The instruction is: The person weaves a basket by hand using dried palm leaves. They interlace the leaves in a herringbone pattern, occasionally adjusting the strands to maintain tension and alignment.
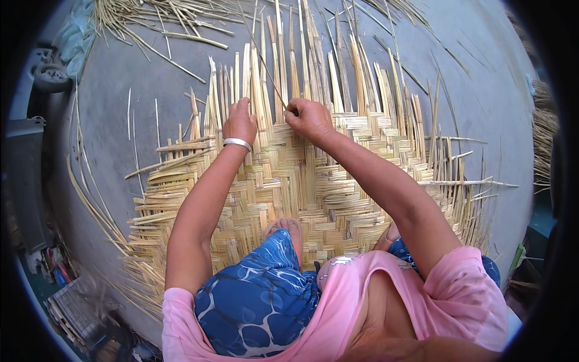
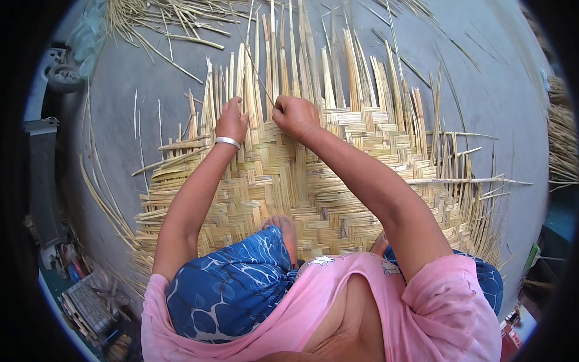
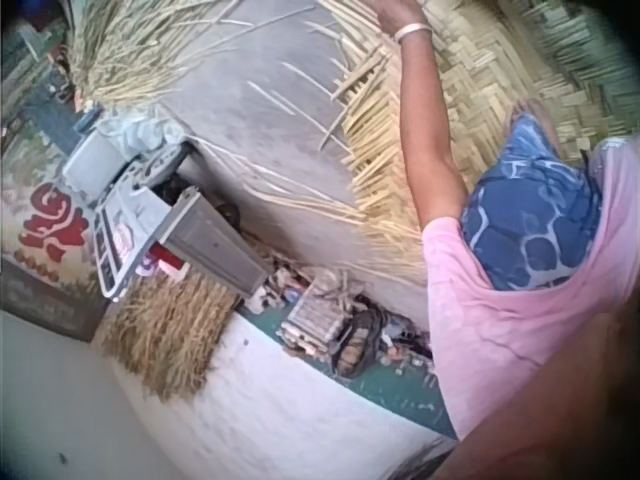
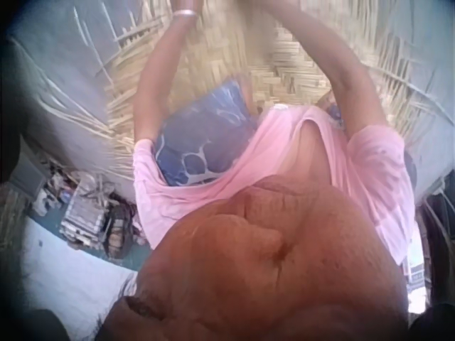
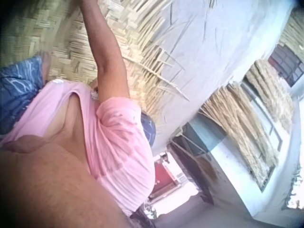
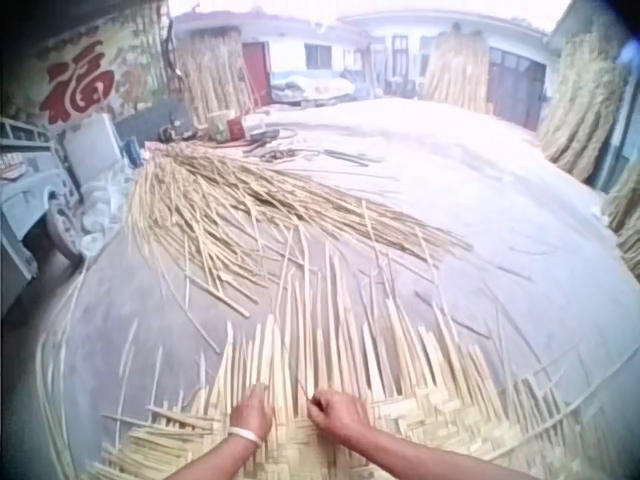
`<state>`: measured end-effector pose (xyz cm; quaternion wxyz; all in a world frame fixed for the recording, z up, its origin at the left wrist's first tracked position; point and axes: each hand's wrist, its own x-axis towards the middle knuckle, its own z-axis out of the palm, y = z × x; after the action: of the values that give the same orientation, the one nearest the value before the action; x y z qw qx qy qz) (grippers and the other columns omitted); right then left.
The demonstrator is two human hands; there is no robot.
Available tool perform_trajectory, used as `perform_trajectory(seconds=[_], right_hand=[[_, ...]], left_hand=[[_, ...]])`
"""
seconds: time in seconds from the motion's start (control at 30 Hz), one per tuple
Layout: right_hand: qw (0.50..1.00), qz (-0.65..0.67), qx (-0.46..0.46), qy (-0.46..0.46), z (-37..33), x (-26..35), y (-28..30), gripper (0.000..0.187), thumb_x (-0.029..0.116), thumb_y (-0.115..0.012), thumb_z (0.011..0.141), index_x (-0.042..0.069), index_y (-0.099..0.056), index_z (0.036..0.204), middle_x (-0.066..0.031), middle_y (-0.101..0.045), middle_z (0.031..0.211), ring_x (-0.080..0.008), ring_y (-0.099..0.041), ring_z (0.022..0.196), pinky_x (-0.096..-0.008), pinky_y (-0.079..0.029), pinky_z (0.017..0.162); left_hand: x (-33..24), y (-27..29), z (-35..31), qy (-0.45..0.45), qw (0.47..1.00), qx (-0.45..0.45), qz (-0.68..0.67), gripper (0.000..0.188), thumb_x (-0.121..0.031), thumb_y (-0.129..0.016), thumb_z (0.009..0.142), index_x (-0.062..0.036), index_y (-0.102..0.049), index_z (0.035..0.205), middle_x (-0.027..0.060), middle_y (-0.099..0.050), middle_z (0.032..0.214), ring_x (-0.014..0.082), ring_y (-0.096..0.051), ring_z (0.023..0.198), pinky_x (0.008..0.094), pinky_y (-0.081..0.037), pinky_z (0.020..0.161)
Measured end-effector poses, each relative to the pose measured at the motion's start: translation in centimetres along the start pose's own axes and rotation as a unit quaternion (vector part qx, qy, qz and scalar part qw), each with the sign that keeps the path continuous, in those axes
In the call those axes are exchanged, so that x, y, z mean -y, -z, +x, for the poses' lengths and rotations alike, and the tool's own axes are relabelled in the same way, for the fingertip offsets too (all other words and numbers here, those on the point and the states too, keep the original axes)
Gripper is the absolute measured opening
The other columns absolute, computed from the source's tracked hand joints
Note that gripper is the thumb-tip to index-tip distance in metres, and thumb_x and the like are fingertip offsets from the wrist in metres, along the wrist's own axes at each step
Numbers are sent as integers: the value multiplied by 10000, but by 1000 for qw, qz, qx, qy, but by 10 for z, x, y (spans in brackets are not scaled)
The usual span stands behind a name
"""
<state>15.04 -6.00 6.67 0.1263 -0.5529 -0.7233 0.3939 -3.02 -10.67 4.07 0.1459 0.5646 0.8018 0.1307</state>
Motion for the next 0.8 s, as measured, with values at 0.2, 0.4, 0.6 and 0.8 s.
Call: perform_trajectory(seconds=[0.2,0.4,0.6,0.8], right_hand=[[999,36,-24,0,1,-5,-4,158,242,-574,754,103,-631,803,-117,-641,747,-311,-612,723,-401,-484,656],[998,58,-33,-13,-3,-5,-3,161,212,-589,763,60,-617,807,-117,-640,719,-254,-622,663,-340,-493,641],[995,85,-60,-4,-3,-11,-4,179,222,-584,746,50,-610,792,-151,-631,719,-310,-613,688,-388,-484,657],[994,104,-35,-11,-3,-12,-3,175,217,-583,746,51,-612,795,-147,-635,729,-301,-617,689,-383,-485,656]], left_hand=[[30,-5,26,-59,984,73,-150,175,-60,-549,786,-60,-634,939,123,-622,894,281,-614,753,358,-484,654],[11,23,47,125,812,258,-509,246,-34,-522,792,-19,-608,1022,30,-617,831,114,-593,732,239,-479,670],[-17,38,53,125,855,212,-457,192,-216,-665,808,-63,-585,891,1,-600,811,112,-602,790,280,-504,660],[-11,22,73,156,876,276,-363,395,-240,-730,752,-36,-519,1017,58,-597,899,133,-607,736,293,-514,544]])
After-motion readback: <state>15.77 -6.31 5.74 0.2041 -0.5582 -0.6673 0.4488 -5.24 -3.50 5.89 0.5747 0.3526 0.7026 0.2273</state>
